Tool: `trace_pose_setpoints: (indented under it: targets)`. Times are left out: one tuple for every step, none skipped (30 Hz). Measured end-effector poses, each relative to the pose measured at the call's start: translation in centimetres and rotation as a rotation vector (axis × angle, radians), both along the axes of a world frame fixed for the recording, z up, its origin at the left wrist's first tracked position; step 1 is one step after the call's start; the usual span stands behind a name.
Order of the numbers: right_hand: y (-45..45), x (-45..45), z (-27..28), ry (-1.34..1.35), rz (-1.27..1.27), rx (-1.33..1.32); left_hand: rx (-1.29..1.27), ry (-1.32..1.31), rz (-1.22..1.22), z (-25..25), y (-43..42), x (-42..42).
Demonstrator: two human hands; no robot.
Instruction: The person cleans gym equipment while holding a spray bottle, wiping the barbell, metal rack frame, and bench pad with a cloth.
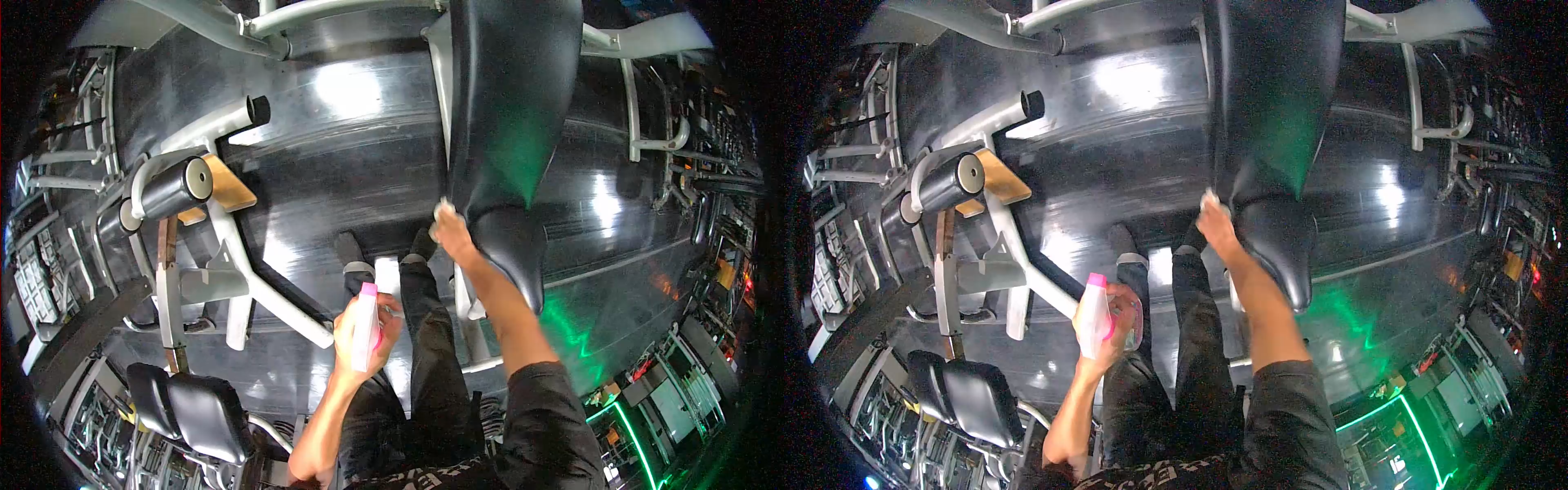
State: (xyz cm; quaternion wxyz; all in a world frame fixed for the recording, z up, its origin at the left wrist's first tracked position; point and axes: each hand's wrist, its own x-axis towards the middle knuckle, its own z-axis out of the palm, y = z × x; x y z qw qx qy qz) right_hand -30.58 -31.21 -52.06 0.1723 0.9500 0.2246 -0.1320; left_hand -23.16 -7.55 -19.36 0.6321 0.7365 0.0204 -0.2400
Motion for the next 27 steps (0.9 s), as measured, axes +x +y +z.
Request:
trace_pose_setpoints:
  targets:
    - [0.7, -3.1, -1.8, 0.149, -0.093, 0.117, 0.007, -0.007, -0.004, 0.2, 0.6, -0.2]
    - [1.4, -3.5, -1.1, 0.412, -0.135, 0.131, -0.001, 0.036, 0.019, 0.3, 1.2, -0.3]
    - [1.8, -3.3, -0.7, 0.409, -0.148, 0.135, -0.011, 0.084, 0.039, 0.4, 1.5, -0.4]
    - [1.9, -3.2, 0.3, 0.602, -0.367, 0.307, 0.01, 0.078, 0.033, 1.3, 1.5, 0.1]
    - [1.8, -3.1, 1.4, 0.789, -0.589, 0.479, 0.001, 0.081, 0.018, 1.3, 1.7, 0.1]
    - [1.2, -1.7, 3.9, 0.818, -0.706, 0.572, -0.038, 0.05, 0.0, 1.2, 2.0, 0.1]
    - [0.6, 1.1, 7.1, 0.859, -0.677, 0.585, -0.078, 0.021, -0.013, 1.1, 2.3, 0.0]
    - [-0.1, 3.4, 10.0, 0.804, -0.67, 0.653, -0.064, -0.034, -0.052, 0.4, 2.7, -0.4]
    - [-1.1, 4.2, 10.5, 0.555, -0.606, 0.76, -0.077, -0.039, -0.054, 0.7, 2.3, -0.4]
    - [-2.1, 6.3, 12.3, 0.395, -0.556, 0.895, -0.121, 0.011, 0.014, 1.1, 1.9, -0.2]
    - [-2.9, 8.7, 15.0, 0.174, -0.457, 1.03, -0.161, 0.063, 0.078, 1.4, 1.5, -0.2]
    - [-3.7, 11.0, 16.4, -0.045, -0.379, 1.054, -0.195, 0.069, 0.089, 1.0, 1.4, -0.7]
    - [-4.6, 13.1, 18.2, -0.226, -0.317, 1.069, -0.196, 0.067, 0.08, 1.3, 1.1, -0.8]
    - [-5.3, 15.1, 19.6, -0.34, -0.322, 1.018, -0.207, 0.08, 0.067, 1.7, 0.7, -0.8]
    - [-5.7, 16.3, 20.8, -0.467, -0.349, 0.911, -0.217, 0.095, 0.055, 2.0, 0.3, -0.9]
    - [-5.9, 17.4, 20.6, -0.517, -0.412, 0.875, -0.207, 0.076, 0.022, 2.2, 0.0, -0.9]
    - [-6.1, 18.1, 20.4, -0.566, -0.476, 0.836, -0.205, 0.077, 0.013, 2.2, -0.1, -1.2]
    - [-6.5, 17.7, 19.3, -0.568, -0.487, 0.833, -0.17, 0.029, -0.031, 2.2, -0.2, -1.4]
    - [-6.7, 16.9, 17.4, -0.54, -0.528, 0.812, -0.137, -0.022, -0.076, 2.2, -0.4, -1.6]
    - [-6.6, 15.9, 15.5, -0.513, -0.566, 0.794, -0.145, 0.024, -0.059, 2.4, -0.5, -1.9]
    - [-5.5, 14.5, 14.1, -0.513, -0.668, 0.837, -0.141, 0.022, -0.066, 2.5, -0.4, -2.1]
    - [-4.6, 13.0, 12.9, -0.484, -0.701, 0.835, -0.126, 0.018, -0.083, 2.6, -0.3, -2.3]
    - [-3.9, 11.4, 12.1, -0.453, -0.729, 0.83, -0.116, 0.013, -0.095, 2.6, -0.2, -2.5]
    - [-3.2, 9.7, 12.1, -0.374, -0.774, 0.815, -0.124, 0.039, -0.083, 2.5, -0.2, -2.7]
    - [-2.6, 7.9, 12.1, -0.298, -0.818, 0.798, -0.129, 0.038, -0.085, 2.5, -0.1, -2.9]
    - [-2.4, 6.1, 11.5, -0.252, -0.799, 0.749, -0.12, 0.036, -0.082, 2.5, 0.0, -3.0]
    - [-2.3, 4.3, 10.5, -0.207, -0.779, 0.701, -0.111, 0.033, -0.077, 2.5, 0.0, -3.0]
